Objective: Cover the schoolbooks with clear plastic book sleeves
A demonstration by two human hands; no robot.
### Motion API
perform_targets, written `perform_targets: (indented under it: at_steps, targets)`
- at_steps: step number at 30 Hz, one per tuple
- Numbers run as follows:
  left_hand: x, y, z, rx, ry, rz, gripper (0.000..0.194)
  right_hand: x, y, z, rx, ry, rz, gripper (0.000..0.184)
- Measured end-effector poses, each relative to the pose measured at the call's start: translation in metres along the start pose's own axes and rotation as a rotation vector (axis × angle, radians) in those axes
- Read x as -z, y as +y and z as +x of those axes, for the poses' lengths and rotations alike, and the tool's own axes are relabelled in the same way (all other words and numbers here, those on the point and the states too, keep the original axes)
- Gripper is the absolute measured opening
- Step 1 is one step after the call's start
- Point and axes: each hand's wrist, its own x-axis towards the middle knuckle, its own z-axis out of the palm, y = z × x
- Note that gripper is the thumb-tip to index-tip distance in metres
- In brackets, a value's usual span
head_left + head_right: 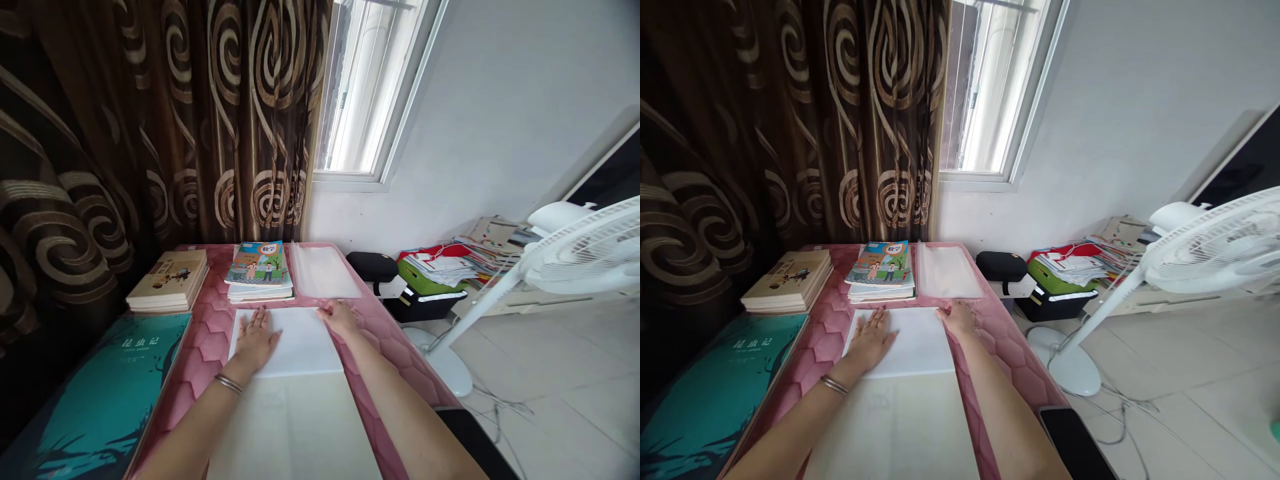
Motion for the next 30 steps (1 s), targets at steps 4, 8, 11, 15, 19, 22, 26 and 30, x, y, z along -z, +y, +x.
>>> perform_targets:
  at_steps: [4, 8, 11, 15, 19, 22, 26, 30]
  targets:
    - [-0.002, -0.022, -0.005, -0.001, -0.01, 0.015, 0.06, 0.009, -0.007, -0.001, -0.004, -0.04, -0.035, 0.03]
    - [-0.009, -0.023, -0.005, 0.011, -0.003, 0.006, 0.062, 0.012, -0.043, -0.017, 0.059, -0.024, -0.088, 0.036]
    - [-0.014, -0.025, -0.004, 0.0, 0.009, -0.005, 0.063, -0.005, -0.087, -0.042, 0.261, -0.069, -0.077, 0.044]
    - [-0.016, -0.031, -0.002, -0.023, -0.017, 0.003, 0.06, -0.039, -0.13, -0.071, 0.545, -0.238, -0.01, 0.058]
    - [-0.012, -0.03, -0.003, -0.003, -0.022, -0.009, 0.059, -0.049, -0.126, -0.075, 0.489, -0.278, -0.046, 0.064]
    - [-0.009, -0.027, -0.003, 0.042, 0.001, -0.022, 0.063, -0.037, -0.099, -0.068, 0.415, -0.25, -0.133, 0.067]
    - [-0.007, -0.029, -0.003, 0.151, 0.034, -0.013, 0.067, -0.015, -0.059, -0.06, 0.274, -0.247, -0.221, 0.068]
    - [-0.004, -0.037, -0.005, 0.227, 0.048, 0.016, 0.067, -0.004, -0.04, -0.055, 0.22, -0.271, -0.266, 0.067]
